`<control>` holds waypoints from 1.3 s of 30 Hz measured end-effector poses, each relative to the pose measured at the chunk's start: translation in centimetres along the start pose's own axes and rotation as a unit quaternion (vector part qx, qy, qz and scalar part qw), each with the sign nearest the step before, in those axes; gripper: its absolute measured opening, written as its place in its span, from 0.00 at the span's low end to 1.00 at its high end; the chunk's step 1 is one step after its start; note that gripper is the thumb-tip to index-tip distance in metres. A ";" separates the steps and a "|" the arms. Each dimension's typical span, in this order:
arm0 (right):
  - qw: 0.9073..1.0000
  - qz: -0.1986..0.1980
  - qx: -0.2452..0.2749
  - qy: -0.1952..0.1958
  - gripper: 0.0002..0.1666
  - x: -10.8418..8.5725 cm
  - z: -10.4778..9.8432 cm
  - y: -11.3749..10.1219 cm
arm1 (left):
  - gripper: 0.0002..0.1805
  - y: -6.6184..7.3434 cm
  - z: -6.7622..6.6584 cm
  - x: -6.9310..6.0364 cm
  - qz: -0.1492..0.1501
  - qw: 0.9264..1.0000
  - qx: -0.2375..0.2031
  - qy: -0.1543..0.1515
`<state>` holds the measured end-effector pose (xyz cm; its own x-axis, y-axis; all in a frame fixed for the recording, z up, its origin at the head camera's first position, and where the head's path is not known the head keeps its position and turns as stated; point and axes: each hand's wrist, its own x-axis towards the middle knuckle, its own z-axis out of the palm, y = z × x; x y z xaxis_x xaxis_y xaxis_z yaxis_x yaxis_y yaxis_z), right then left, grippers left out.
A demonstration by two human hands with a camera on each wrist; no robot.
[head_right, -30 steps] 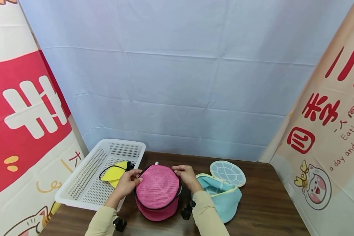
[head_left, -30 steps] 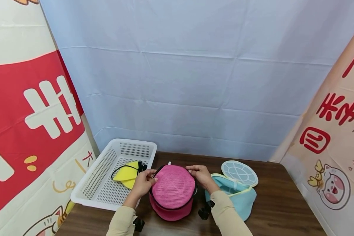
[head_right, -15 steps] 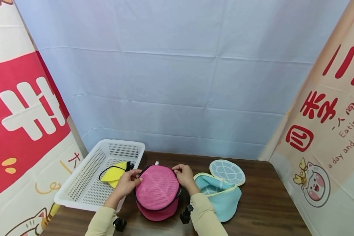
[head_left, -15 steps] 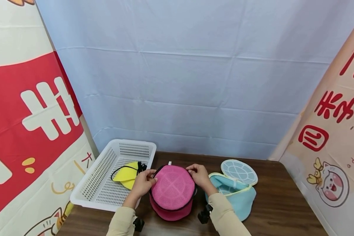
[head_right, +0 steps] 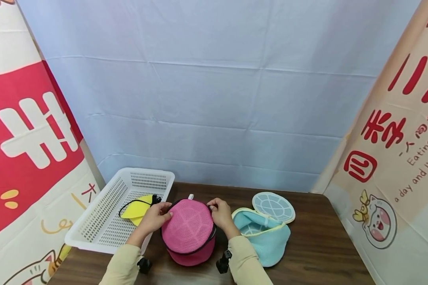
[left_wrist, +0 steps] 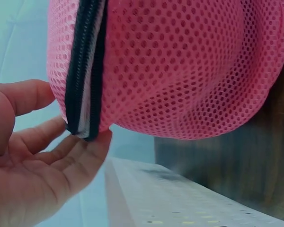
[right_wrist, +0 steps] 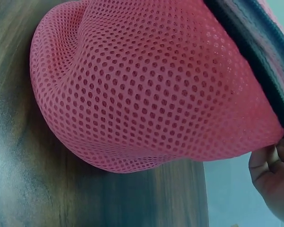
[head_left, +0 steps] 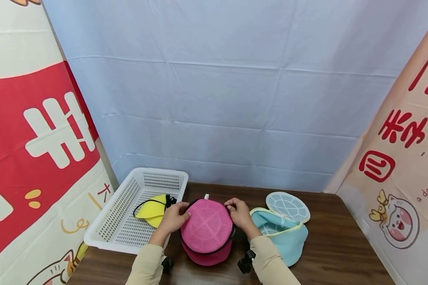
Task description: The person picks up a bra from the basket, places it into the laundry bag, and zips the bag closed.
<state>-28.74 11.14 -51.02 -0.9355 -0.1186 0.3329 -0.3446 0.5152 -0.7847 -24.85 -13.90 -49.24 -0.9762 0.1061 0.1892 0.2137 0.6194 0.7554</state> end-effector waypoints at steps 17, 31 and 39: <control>1.000 -0.016 0.004 -0.003 0.08 0.3 0.0 0.0 | 0.15 2.3 0.0 2.9 0.036 0.996 0.079 -0.025; 1.000 -0.020 -0.008 -0.010 0.09 0.4 0.1 -0.1 | 0.15 2.4 1.2 5.3 0.085 0.992 0.080 -0.054; 0.999 -0.038 -0.027 -0.013 0.09 0.6 0.0 -0.3 | 0.15 2.7 2.0 6.2 0.080 0.991 0.088 -0.063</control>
<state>-29.23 10.96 -50.61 -0.9087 -0.1809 0.3763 -0.4108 0.5486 -0.7282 -30.38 -10.05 -47.30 -0.9299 0.3029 0.2088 0.3664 0.7115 0.5996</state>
